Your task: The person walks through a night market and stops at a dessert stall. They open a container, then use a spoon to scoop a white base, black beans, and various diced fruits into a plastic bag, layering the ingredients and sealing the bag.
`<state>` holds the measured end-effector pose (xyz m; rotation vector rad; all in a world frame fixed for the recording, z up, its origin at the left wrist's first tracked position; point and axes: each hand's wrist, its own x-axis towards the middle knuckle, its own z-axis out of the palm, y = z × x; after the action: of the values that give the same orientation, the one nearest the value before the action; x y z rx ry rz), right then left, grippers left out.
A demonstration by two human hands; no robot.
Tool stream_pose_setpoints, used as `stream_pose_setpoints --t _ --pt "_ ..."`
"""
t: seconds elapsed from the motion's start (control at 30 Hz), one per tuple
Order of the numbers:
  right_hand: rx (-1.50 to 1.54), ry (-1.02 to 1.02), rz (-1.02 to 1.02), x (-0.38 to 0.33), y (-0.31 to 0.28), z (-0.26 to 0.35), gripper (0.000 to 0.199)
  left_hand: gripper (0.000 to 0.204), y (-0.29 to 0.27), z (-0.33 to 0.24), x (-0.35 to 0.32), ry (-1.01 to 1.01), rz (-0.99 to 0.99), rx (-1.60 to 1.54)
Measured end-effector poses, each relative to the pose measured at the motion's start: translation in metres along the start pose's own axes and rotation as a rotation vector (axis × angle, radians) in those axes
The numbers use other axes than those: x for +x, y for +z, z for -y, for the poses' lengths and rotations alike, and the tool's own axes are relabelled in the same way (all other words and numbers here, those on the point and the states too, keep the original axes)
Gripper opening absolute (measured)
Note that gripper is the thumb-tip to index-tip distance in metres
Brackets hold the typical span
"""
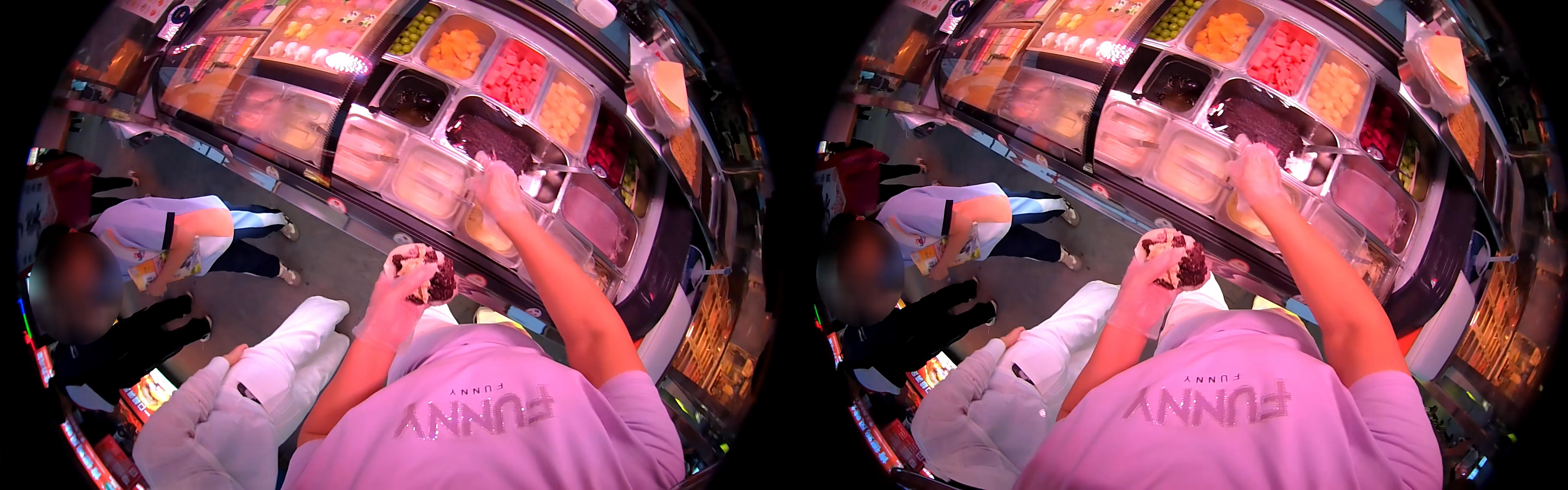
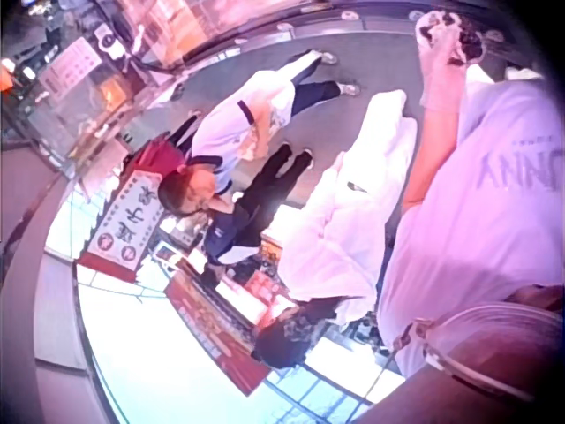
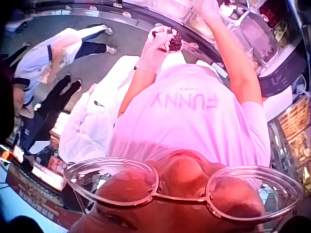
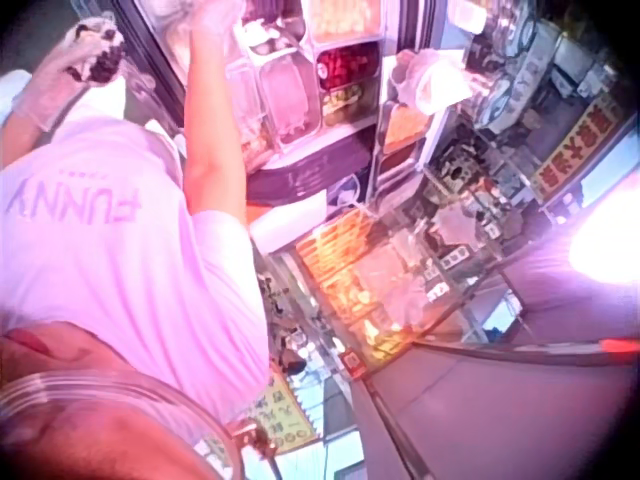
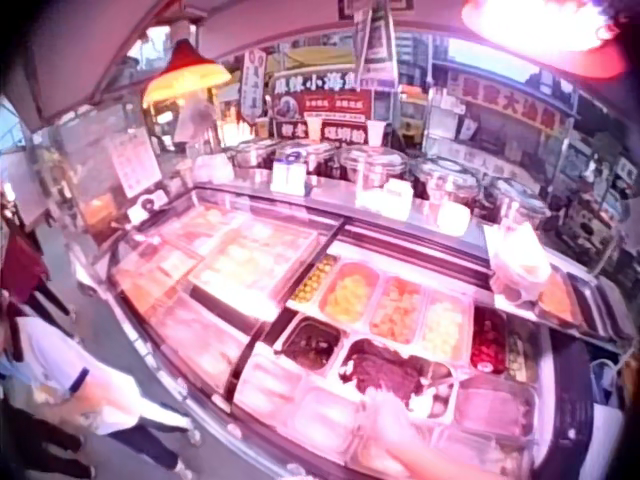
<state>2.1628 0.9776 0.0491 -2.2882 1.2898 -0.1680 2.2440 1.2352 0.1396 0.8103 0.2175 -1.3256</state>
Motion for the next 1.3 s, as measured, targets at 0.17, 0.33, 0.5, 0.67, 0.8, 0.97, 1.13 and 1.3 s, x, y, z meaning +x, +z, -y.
stream_pose_setpoints --t 0.17,0.33,0.5,0.67,0.8,0.97,1.13,1.3 --pt "-0.14 0.168 0.005 0.048 0.038 -0.005 0.025 0.036 -0.023 -0.04 -0.006 -0.036 0.068 -0.161" --pt "0.689 0.369 0.314 0.05 0.027 -0.039 0.015 0.037 -0.038 -0.057 0.001 -0.032 0.146 -0.292" --pt "1.087 0.451 0.417 0.006 -0.044 -0.045 0.026 0.054 -0.062 -0.056 0.018 -0.021 0.173 -0.285" --pt "0.89 0.551 0.319 -0.044 -0.113 -0.132 0.026 0.057 -0.065 -0.057 0.033 -0.007 0.256 -0.35" --pt "0.323 0.4 0.321 -0.059 -0.124 -0.178 0.026 0.06 -0.049 -0.058 0.036 0.013 0.259 -0.402" --pt "-0.055 -0.341 -0.193 -0.02 -0.071 -0.067 0.018 0.061 -0.03 -0.065 0.035 0.065 0.291 -0.315" --pt "-0.211 -0.411 0.255 -0.002 0.024 0.03 0.02 0.06 -0.021 -0.063 0.04 0.159 0.156 -0.403" --pt "-0.196 -0.071 0.426 0.023 0.07 0.029 0.026 0.06 -0.02 -0.073 0.041 0.213 0.072 -0.422"
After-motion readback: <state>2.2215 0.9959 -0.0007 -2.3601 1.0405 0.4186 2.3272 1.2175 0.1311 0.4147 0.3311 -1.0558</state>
